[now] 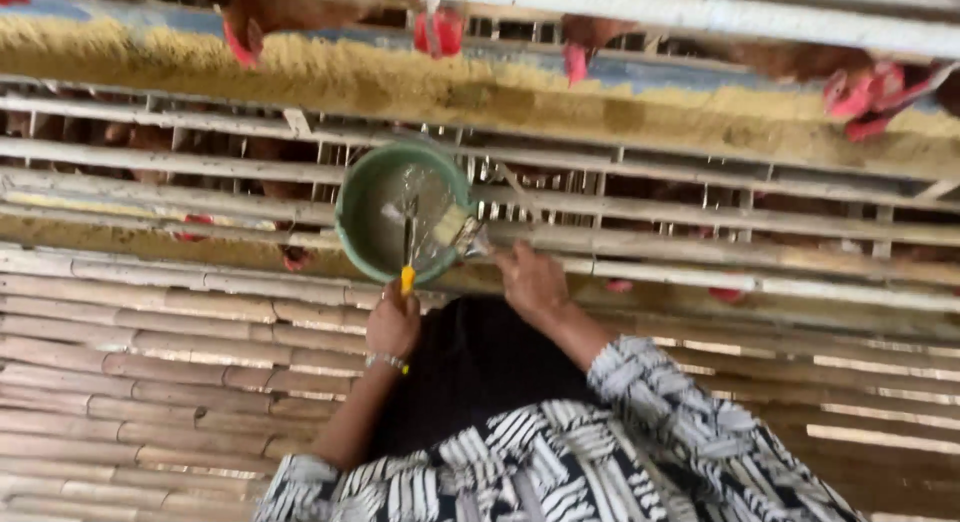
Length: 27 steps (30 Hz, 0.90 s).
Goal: Using a brush to clean or apply a substance to a long pipe in a chicken coop while holding a bucket.
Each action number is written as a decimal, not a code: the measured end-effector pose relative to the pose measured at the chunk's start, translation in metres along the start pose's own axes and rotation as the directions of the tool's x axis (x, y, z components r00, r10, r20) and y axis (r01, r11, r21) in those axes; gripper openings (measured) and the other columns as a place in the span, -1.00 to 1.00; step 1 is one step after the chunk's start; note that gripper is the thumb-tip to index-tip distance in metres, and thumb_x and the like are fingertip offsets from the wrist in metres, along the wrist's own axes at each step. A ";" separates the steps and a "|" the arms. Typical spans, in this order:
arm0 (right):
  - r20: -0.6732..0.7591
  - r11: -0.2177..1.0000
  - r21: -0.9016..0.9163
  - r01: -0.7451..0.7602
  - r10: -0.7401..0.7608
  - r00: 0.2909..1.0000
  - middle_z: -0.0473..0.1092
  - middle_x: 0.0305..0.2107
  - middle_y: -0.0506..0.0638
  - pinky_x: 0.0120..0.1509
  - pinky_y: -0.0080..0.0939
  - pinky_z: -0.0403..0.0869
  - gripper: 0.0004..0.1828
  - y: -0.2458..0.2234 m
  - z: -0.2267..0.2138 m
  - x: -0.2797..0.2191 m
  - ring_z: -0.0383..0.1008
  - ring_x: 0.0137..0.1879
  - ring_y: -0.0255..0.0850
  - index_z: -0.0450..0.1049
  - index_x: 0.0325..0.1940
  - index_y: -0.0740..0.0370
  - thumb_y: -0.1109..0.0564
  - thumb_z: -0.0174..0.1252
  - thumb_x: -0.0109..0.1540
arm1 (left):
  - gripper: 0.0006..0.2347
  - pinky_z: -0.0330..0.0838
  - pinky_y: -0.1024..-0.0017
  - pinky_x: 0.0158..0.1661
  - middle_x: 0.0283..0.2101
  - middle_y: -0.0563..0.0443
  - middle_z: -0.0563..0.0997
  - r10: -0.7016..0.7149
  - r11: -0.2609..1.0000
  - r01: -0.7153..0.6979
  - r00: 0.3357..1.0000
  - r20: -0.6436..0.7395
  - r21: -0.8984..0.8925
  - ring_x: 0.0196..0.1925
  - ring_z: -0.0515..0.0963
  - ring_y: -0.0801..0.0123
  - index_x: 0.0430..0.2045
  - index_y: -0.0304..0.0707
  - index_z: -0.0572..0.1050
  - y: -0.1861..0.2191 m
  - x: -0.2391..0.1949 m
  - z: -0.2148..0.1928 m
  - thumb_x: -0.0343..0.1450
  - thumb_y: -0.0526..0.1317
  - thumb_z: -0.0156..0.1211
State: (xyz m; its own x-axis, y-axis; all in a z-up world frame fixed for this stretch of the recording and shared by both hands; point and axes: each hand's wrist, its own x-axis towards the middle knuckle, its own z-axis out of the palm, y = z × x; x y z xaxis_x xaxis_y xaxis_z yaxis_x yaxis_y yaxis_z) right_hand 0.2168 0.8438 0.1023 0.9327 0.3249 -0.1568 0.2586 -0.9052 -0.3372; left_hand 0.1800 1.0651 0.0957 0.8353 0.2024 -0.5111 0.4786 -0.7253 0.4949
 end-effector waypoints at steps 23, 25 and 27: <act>0.224 0.526 0.649 -0.549 0.558 0.799 0.38 -0.10 0.16 0.18 0.01 0.34 -0.65 0.064 0.080 0.050 0.36 0.13 0.08 0.41 0.03 0.14 0.14 -0.08 0.18 | -0.59 0.40 0.05 0.01 -0.10 -0.23 0.53 -0.159 0.987 0.159 0.985 0.070 0.005 -0.01 0.51 -0.09 0.10 0.00 0.31 0.041 -0.021 0.068 0.38 0.02 -0.08; 0.149 0.688 0.558 -0.465 0.468 0.871 0.41 -0.20 0.16 0.21 0.00 0.34 -0.70 0.061 0.107 0.061 0.38 0.09 0.11 0.49 -0.13 0.16 0.25 0.06 0.06 | -0.59 0.40 0.04 -0.01 -0.10 -0.20 0.53 -0.149 0.989 0.148 0.988 0.046 0.020 -0.03 0.52 -0.09 0.10 0.01 0.30 0.046 -0.014 0.068 0.38 0.04 -0.09; 0.155 0.613 0.688 -0.388 0.397 0.904 0.44 -0.22 0.32 0.15 0.17 0.35 -0.67 0.036 0.096 0.053 0.40 0.04 0.23 0.41 -0.01 0.27 0.15 -0.01 0.17 | -0.62 0.39 0.03 0.00 -0.11 -0.22 0.52 -0.146 0.989 0.147 0.987 0.064 -0.009 -0.01 0.50 -0.11 0.08 -0.01 0.29 0.060 -0.026 0.061 0.38 0.00 -0.10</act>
State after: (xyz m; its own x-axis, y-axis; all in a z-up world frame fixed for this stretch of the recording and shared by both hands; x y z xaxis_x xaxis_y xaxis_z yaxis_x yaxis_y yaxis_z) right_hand 0.2517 0.8549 -0.0078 0.9073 -0.0234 -0.4199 -0.3759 -0.4927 -0.7848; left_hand 0.1703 0.9767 0.0960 0.7373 0.2635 -0.6221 0.5985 -0.6818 0.4205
